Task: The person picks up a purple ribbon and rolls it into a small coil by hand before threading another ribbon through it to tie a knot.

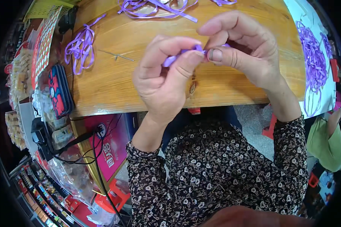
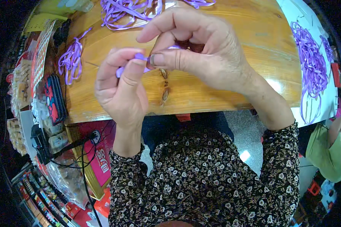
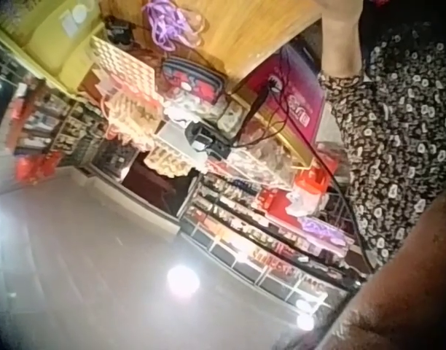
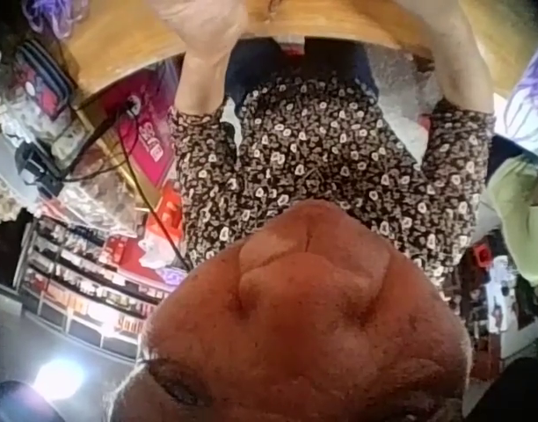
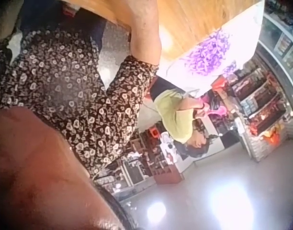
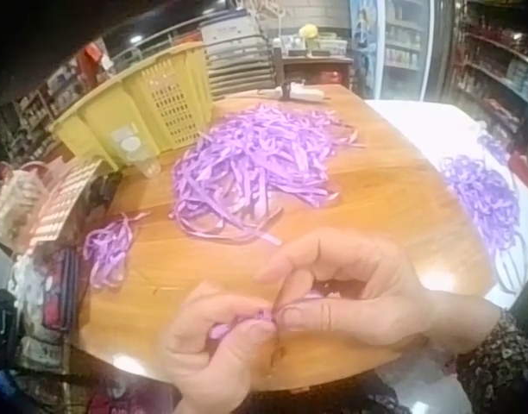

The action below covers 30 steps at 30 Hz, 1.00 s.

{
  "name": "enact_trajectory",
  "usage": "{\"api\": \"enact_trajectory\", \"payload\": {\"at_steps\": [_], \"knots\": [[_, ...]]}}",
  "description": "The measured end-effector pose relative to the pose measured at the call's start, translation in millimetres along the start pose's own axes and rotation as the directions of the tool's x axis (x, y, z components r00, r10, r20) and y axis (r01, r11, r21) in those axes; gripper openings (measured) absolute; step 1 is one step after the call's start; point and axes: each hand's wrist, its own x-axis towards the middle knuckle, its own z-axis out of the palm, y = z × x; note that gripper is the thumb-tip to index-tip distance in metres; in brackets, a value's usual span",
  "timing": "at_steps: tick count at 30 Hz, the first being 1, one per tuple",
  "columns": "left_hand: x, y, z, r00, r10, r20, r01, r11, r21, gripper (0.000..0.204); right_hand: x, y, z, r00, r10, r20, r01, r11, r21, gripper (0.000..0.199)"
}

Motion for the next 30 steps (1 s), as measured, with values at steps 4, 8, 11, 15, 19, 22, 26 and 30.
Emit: {"api": "enact_trajectory", "payload": {"at_steps": [4, 8, 11, 15, 19, 22, 26, 30], "knots": [[0.5, -4.4, 2.9, 1.000, 0.009, -0.018, -0.011, 0.997, -0.077, 0.011, -5.4, 3.6, 0.8, 0.996, -0.036, -0.079, 0.035, 0.999, -0.023, 0.027], [0.0, -1.9, 2.8, 0.995, -0.096, -0.036, 0.090, 0.985, -0.150, 0.011, 0.5, 6.1, 3.1, 0.995, -0.073, -0.073, 0.072, 0.997, -0.009, 0.028], [-2.2, -2.4, 7.0, 0.988, -0.144, -0.058, 0.131, 0.975, -0.180, 0.012, 2.3, 4.2, 3.4, 0.989, -0.139, -0.057, 0.133, 0.985, -0.107, 0.029], [-6.9, -3.1, 4.7, 0.987, -0.157, -0.017, 0.146, 0.949, -0.279, 0.016, 5.6, 3.6, -0.3, 0.924, -0.371, 0.091, 0.372, 0.820, -0.434, 0.028], [-9.7, 3.8, 6.7, 0.978, -0.210, 0.003, 0.199, 0.919, -0.339, 0.018, 5.1, 5.4, -3.7, 0.901, -0.429, 0.057, 0.406, 0.792, -0.456, 0.026], [-7.5, 0.5, 1.4, 0.979, -0.205, -0.013, 0.188, 0.922, -0.337, 0.020, 4.3, -6.4, -4.6, 0.947, -0.318, 0.031, 0.299, 0.846, -0.443, 0.025], [-3.7, 4.6, -1.8, 0.959, -0.282, -0.030, 0.255, 0.904, -0.344, 0.019, 2.9, -24.7, -5.3, 0.987, -0.161, -0.005, 0.144, 0.894, -0.425, 0.024], [-7.0, 2.5, -3.1, 0.964, -0.261, -0.038, 0.239, 0.926, -0.293, 0.022, 4.2, -10.6, -8.3, 0.954, -0.299, 0.032, 0.279, 0.840, -0.464, 0.024]]}}
